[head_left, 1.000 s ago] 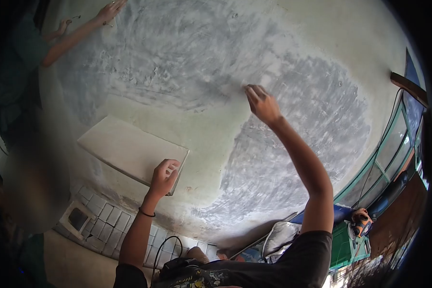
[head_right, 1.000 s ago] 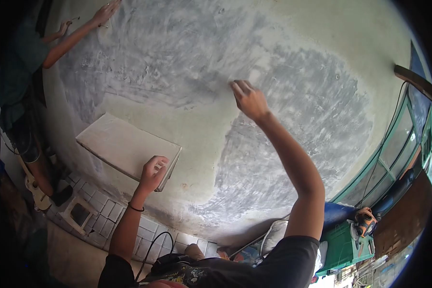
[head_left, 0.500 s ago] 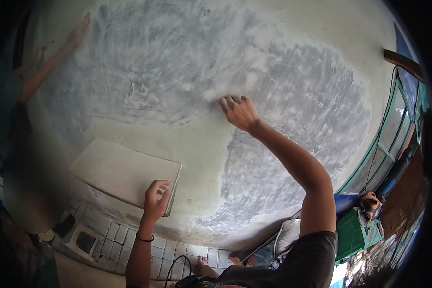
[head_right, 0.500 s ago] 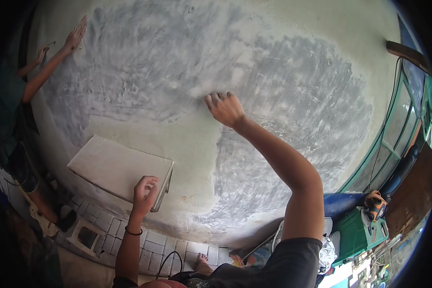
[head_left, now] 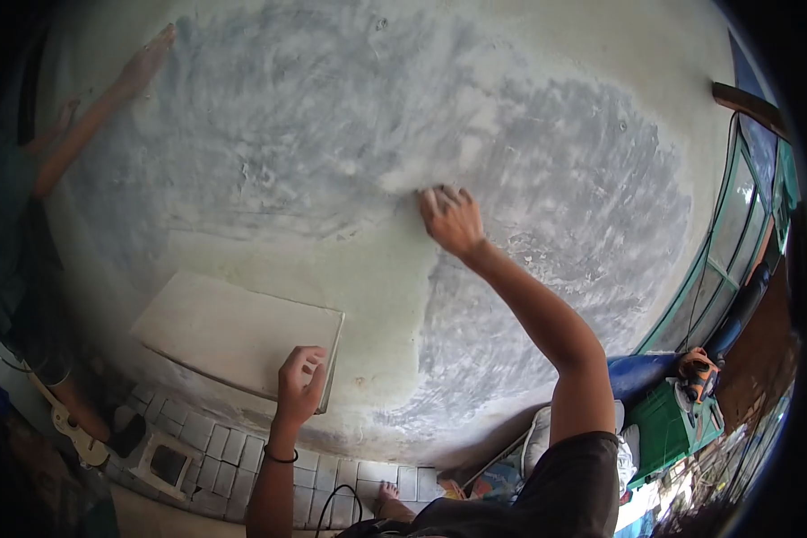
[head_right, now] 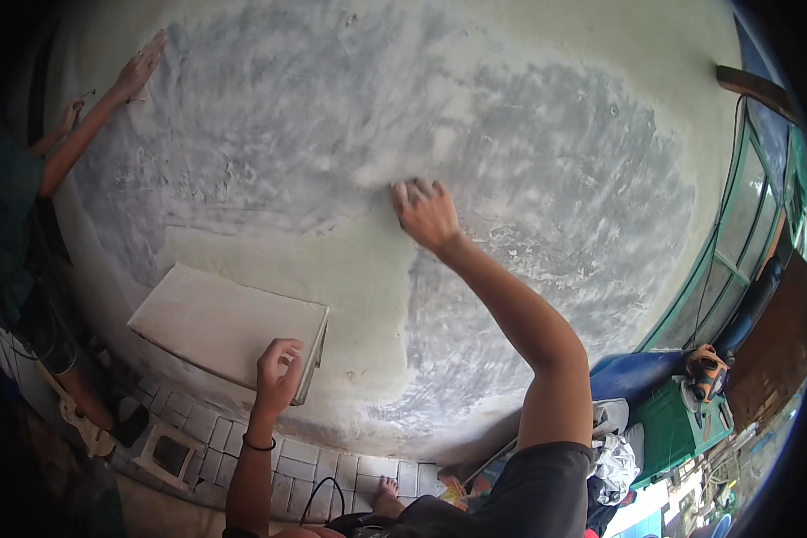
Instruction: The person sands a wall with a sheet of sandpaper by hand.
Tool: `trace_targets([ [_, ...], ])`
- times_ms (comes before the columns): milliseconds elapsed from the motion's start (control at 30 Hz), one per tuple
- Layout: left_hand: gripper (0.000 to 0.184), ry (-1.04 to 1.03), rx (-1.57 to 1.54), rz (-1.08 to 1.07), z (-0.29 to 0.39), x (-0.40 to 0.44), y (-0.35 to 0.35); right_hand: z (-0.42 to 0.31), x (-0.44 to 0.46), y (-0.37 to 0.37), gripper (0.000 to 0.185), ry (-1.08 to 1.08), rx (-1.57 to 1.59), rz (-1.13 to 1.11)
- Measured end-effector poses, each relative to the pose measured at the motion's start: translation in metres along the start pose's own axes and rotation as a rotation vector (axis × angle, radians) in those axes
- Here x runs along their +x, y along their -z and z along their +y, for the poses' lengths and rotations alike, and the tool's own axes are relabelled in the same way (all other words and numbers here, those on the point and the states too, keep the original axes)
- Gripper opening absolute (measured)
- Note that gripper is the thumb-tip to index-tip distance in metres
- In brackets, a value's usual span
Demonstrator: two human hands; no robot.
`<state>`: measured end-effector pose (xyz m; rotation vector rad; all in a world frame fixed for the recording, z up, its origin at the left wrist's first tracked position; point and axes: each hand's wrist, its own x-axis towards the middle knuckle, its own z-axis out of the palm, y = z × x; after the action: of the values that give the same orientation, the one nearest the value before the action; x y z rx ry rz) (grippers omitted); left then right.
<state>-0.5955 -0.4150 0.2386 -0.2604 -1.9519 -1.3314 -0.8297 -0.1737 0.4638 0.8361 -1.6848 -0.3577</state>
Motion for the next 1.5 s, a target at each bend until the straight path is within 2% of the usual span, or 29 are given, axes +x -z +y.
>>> trace_targets([
  [67,0.021,-0.01,0.006,-0.001,0.004,-0.001,0.0,-0.006,-0.011,0.001,0.03,0.033,0.121,-0.246],
  [100,0.021,-0.004,0.0,-0.012,0.004,-0.002,-0.002,-0.001,-0.012,0.003,0.03,0.028,0.12,-0.259],
  [167,0.021,-0.013,0.01,-0.013,0.002,-0.001,-0.001,0.017,0.002,0.0,0.028,0.05,-0.061,0.036],
  [200,0.021,-0.002,0.007,-0.016,0.002,-0.002,-0.001,0.024,0.014,0.012,0.027,-0.056,-0.06,0.034],
  [267,0.021,-0.007,0.007,-0.014,0.001,0.0,-0.001,0.022,0.026,0.032,0.03,-0.207,0.124,-0.233],
  [300,0.021,0.005,0.006,-0.019,0.001,0.001,0.0,0.014,0.016,0.024,0.03,-0.207,0.13,-0.244],
  [367,0.021,0.003,-0.005,-0.018,0.003,0.0,0.0,-0.003,-0.01,0.013,0.03,-0.044,0.08,-0.155],
  [467,0.021,0.018,-0.002,-0.03,0.004,0.0,0.0,0.009,-0.008,0.014,0.027,0.022,0.002,-0.219],
  [500,0.021,0.008,0.004,-0.032,0.003,0.001,0.001,0.018,-0.001,0.014,0.025,0.043,-0.103,0.027],
  [533,0.021,0.007,-0.001,-0.034,0.002,0.0,0.001,0.022,0.002,0.014,0.025,0.04,-0.103,0.032],
  [600,0.021,0.007,-0.005,-0.023,0.0,0.001,-0.002,0.027,0.016,0.025,0.025,-0.151,0.018,-0.022],
  [667,0.022,0.019,-0.016,-0.023,-0.001,-0.002,-0.001,0.006,-0.007,0.002,0.023,-0.158,0.073,0.054],
  [733,0.021,0.019,-0.012,-0.021,0.0,0.0,0.001,-0.02,-0.037,-0.015,0.023,0.004,0.093,-0.042],
  [767,0.021,0.022,-0.023,-0.028,0.0,-0.002,0.0,-0.023,-0.039,-0.008,0.025,0.002,0.129,-0.172],
  [867,0.021,0.02,-0.028,-0.029,-0.004,-0.002,-0.001,0.0,-0.016,-0.002,0.029,-0.022,-0.029,-0.037],
  [900,0.021,0.046,-0.046,-0.027,0.0,-0.002,-0.001,0.009,0.002,0.013,0.031,-0.181,-0.002,-0.125],
  [933,0.021,0.051,-0.034,-0.023,0.001,-0.004,0.001,0.023,0.021,0.033,0.031,-0.228,0.088,-0.179],
  [1067,0.024,0.015,-0.029,-0.03,-0.001,0.0,-0.001,0.004,-0.006,-0.004,0.031,-0.203,0.113,-0.057],
  [1133,0.026,0.032,-0.021,-0.015,-0.003,-0.003,-0.001,-0.021,-0.036,-0.015,0.032,-0.06,0.102,-0.079],
  [1200,0.025,0.043,-0.031,-0.022,-0.001,-0.003,-0.001,-0.016,-0.026,0.003,0.032,-0.026,0.145,-0.326],
  [1233,0.025,0.057,-0.03,-0.025,0.0,-0.002,-0.001,-0.009,-0.016,0.011,0.032,-0.035,0.143,-0.329],
  [1333,0.024,0.068,-0.029,-0.024,0.002,0.001,-0.004,0.031,0.026,0.024,0.032,-0.181,-0.093,-0.043],
  [1400,0.023,0.087,-0.006,-0.022,0.002,-0.001,-0.001,0.039,0.041,0.038,0.032,-0.231,0.046,-0.204],
  [1433,0.023,0.081,-0.025,-0.021,0.001,0.001,-0.001,0.028,0.032,0.03,0.032,-0.226,0.064,-0.212],
  [1500,0.022,0.07,-0.049,-0.006,0.0,-0.002,-0.001,0.005,-0.001,-0.003,0.034,-0.205,0.092,-0.019],
])
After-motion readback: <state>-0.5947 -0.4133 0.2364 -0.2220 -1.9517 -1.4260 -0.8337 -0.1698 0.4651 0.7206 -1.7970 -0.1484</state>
